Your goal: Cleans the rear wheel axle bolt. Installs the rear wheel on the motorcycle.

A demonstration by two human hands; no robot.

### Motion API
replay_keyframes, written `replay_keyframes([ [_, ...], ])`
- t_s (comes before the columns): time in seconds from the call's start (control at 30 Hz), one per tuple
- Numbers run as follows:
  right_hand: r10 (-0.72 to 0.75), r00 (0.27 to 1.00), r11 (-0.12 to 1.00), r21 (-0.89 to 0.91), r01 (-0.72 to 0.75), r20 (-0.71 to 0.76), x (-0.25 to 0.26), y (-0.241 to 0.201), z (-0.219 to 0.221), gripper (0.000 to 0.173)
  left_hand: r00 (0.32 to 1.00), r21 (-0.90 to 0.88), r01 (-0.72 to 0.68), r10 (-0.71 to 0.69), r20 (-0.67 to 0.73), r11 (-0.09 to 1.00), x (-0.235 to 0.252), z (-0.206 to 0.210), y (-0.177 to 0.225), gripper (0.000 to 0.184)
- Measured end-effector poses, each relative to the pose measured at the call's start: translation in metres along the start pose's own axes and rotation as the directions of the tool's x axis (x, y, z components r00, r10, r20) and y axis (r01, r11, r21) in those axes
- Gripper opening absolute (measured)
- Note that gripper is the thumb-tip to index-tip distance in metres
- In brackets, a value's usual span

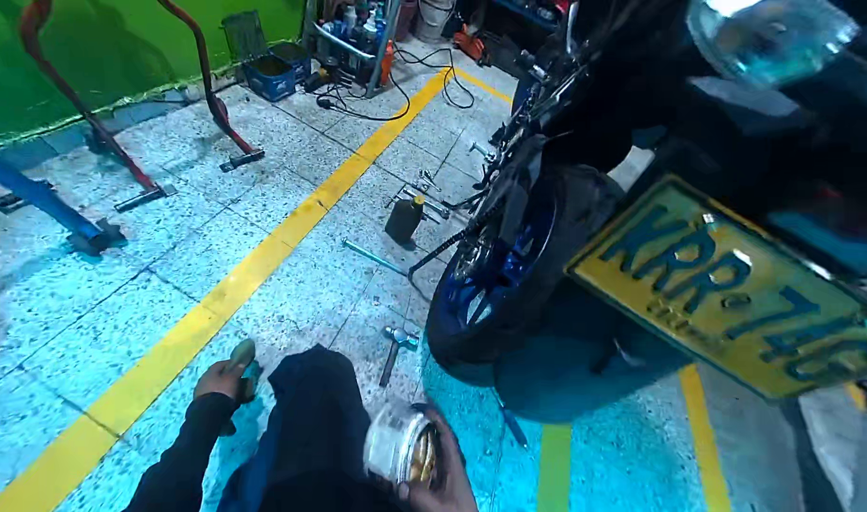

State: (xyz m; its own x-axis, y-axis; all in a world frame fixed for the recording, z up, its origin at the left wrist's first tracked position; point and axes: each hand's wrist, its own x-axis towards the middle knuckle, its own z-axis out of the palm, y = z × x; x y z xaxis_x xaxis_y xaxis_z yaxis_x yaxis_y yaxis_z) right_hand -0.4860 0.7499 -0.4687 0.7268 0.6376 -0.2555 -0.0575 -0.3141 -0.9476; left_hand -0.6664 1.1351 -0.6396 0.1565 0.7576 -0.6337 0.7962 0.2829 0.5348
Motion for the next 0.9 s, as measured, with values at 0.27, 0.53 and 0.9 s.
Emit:
replay_keyframes([
  [0.27, 0.190, 0.979, 0.938, -0.279, -0.204, -0.076, 0.087, -0.004, 0.002, 0.111, 0.998, 0.361, -0.003, -0.021, 0.061, 0.932, 0.115, 0.038, 0.052, 0.053],
  [0.53, 0.330, 0.926, 0.839, -0.392, -0.377, -0.185, 0.160, 0.013, 0.033, 0.115, 0.941, 0.339, -0.326, 0.336, 0.030, 0.882, 0.088, 0.078, 0.124, 0.062],
  [0.9, 0.328, 0.933, 0.829, -0.429, -0.358, -0.146, 0.103, 0.017, 0.031, 0.108, 0.243, 0.013, -0.965, 0.879, 0.411, 0.261, -0.012, 0.277, 0.427, 0.039],
])
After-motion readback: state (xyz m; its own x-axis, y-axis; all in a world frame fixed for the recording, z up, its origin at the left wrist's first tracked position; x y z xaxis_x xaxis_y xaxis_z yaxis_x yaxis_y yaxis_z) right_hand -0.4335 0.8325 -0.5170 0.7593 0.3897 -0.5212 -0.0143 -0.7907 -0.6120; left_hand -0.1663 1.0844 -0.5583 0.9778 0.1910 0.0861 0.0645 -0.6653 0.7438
